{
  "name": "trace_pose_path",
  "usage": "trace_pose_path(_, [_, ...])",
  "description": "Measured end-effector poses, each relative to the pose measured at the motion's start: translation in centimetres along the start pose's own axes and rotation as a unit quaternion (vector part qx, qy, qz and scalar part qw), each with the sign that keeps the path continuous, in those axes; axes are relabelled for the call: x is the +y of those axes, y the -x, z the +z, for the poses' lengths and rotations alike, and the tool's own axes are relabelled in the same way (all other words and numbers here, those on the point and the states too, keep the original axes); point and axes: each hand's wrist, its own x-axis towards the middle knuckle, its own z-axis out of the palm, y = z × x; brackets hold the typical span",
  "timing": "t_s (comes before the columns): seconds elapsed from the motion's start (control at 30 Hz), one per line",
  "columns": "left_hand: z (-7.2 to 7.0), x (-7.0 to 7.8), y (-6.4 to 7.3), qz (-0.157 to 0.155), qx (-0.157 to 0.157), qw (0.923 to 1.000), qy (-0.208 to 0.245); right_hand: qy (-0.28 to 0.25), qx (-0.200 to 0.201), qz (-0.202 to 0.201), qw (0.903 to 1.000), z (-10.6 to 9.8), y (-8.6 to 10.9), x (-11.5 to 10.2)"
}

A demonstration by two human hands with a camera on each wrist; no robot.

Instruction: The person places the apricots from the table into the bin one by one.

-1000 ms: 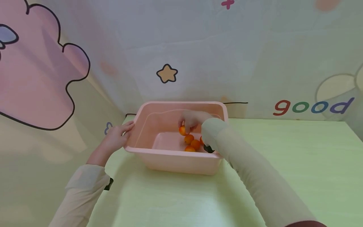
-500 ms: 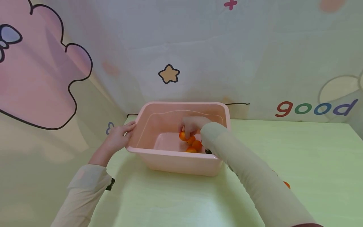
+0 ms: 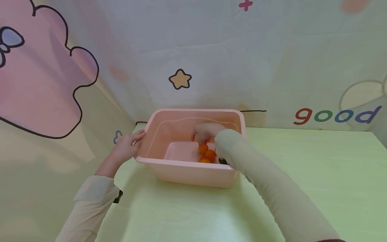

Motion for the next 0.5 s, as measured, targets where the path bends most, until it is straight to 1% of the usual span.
trace_pose_path(0.03, [0.0, 0.0, 0.0, 0.001, 0.001, 1.0000, 0.000, -0.011, 0.001, 0.006, 0.9999, -0.1, 0.4, 0.0])
trace_pose_path(0.1, [0.1, 0.0, 0.0, 0.002, 0.002, 1.0000, 0.001, -0.048, 0.015, 0.036, 0.9981, -0.3, 3.4, -0.7])
trace_pose_path(0.13, [0.1, 0.0, 0.0, 0.003, 0.002, 1.0000, 0.000, -0.076, 0.020, 0.055, 0.9954, -0.4, 4.5, -0.8])
trace_pose_path(0.2, [0.1, 0.0, 0.0, 0.004, 0.002, 1.0000, 0.000, -0.108, 0.031, 0.083, 0.9902, -0.8, 6.0, -1.0])
trace_pose_path(0.23, [0.1, 0.0, 0.0, 0.004, 0.002, 1.0000, 0.000, -0.081, 0.023, 0.073, 0.9938, -1.1, 6.2, -1.0])
trace_pose_path(0.27, [0.1, 0.0, 0.0, 0.004, 0.002, 1.0000, -0.001, -0.066, 0.021, 0.070, 0.9951, -1.3, 6.4, -1.1])
trace_pose_path(0.3, [0.1, 0.0, 0.0, 0.005, 0.002, 1.0000, -0.003, -0.022, 0.001, 0.041, 0.9989, -1.7, 5.3, -0.8])
trace_pose_path(0.33, [0.0, 0.0, 0.0, 0.004, 0.001, 1.0000, -0.003, 0.017, -0.004, 0.026, 0.9995, -2.1, 4.7, -0.7])
trace_pose_path(0.37, [0.0, 0.1, 0.1, 0.005, 0.001, 1.0000, -0.005, 0.070, -0.011, -0.004, 0.9975, -2.5, 3.9, -0.5])
trace_pose_path(0.4, [0.0, 0.1, 0.1, 0.006, -0.001, 1.0000, -0.004, 0.129, -0.018, -0.044, 0.9905, -2.9, 2.8, -0.2])
trace_pose_path(0.43, [-0.1, 0.1, 0.1, 0.005, -0.002, 1.0000, -0.004, 0.183, -0.022, -0.082, 0.9794, -3.3, 1.7, 0.0])
trace_pose_path(0.47, [-0.1, 0.2, 0.1, 0.005, -0.004, 1.0000, -0.003, 0.215, -0.022, -0.102, 0.9710, -3.6, 0.9, 0.3])
trace_pose_path(0.5, [-0.1, 0.2, 0.1, 0.003, -0.006, 1.0000, -0.003, 0.260, -0.019, -0.132, 0.9564, -4.0, 0.0, 0.6])
